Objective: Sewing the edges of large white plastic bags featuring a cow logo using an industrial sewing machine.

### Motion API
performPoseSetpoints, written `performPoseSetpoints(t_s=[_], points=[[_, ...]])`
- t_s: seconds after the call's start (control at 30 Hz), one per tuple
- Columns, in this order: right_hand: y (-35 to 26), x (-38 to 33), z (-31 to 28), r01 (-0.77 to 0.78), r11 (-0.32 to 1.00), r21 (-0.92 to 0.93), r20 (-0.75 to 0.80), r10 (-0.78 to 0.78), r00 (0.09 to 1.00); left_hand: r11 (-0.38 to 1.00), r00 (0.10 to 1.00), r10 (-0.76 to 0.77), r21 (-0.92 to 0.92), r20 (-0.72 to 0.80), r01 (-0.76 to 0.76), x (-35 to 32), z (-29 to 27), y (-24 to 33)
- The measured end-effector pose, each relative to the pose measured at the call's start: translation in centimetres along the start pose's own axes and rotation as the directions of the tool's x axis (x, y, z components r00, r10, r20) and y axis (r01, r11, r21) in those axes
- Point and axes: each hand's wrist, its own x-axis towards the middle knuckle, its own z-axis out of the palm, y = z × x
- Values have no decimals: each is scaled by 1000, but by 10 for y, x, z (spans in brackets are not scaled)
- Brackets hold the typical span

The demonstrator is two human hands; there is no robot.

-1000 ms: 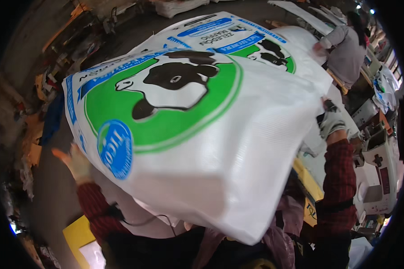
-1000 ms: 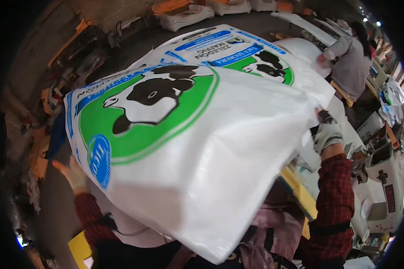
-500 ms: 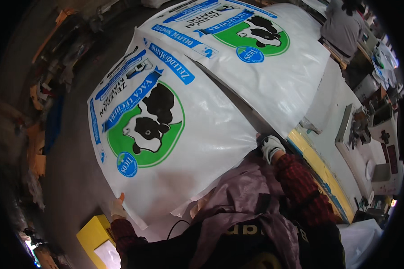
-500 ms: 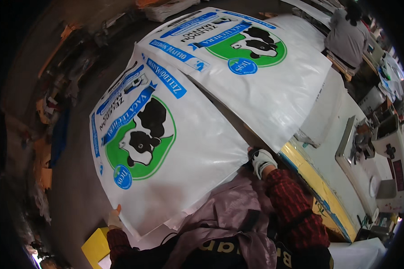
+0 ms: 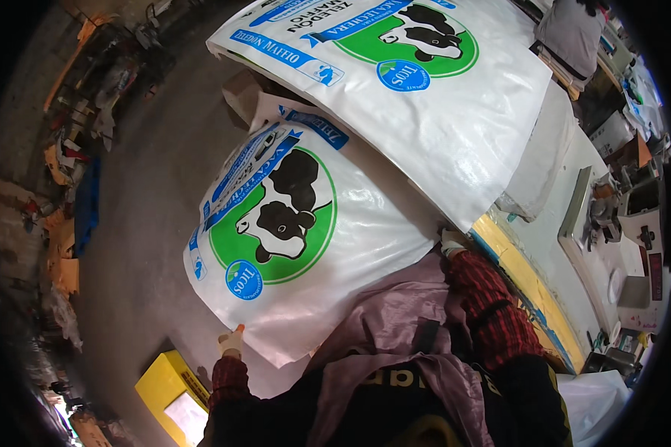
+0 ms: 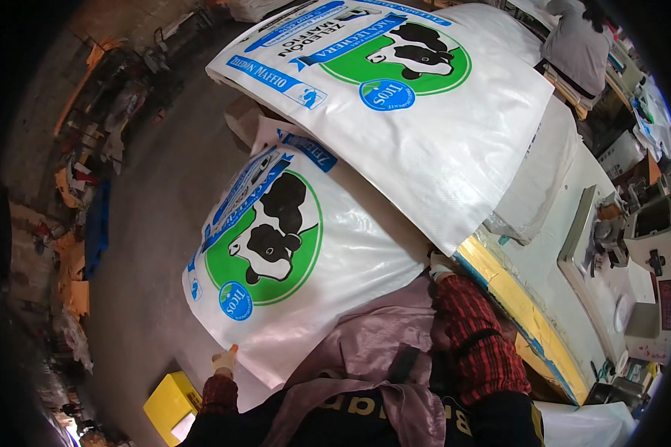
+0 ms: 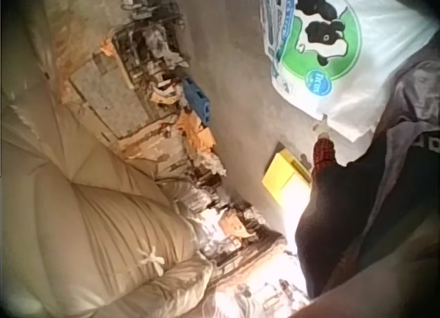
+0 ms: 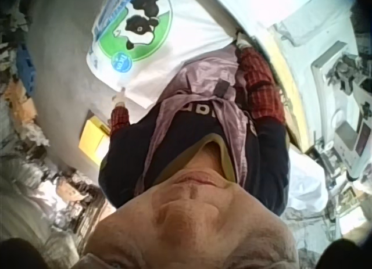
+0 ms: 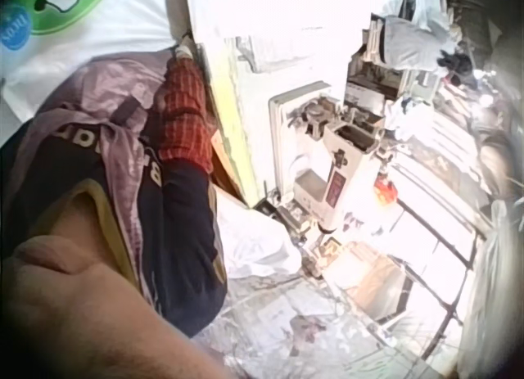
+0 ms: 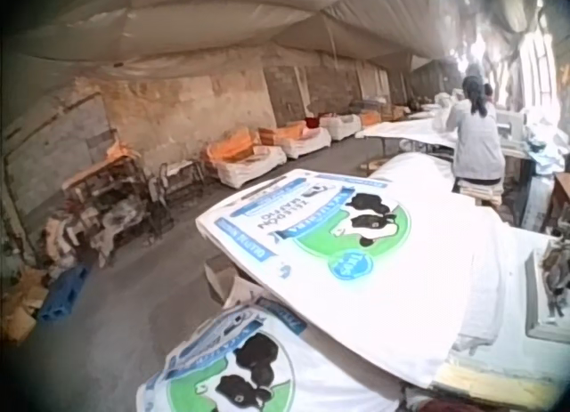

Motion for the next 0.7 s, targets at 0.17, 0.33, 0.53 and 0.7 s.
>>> performPoseSetpoints(t_s=[0.17,0.33,0.53,0.7], points=[[-3,-9,15,214,964,157,-202,-181,963,112,272,960,804,64,-584,-53,47,6],[-32,-40,-41,288,937,196,-234,-241,942,-32,479,776,784,410,-620,-91,125,21],[-23,-76,-58,400,885,237,-334,-312,889,-120,645,377,726,665,-678,-140,126,150],[20,-113,-70,460,855,242,-470,-312,826,-459,-439,887,187,141,-869,-360,123,326]])
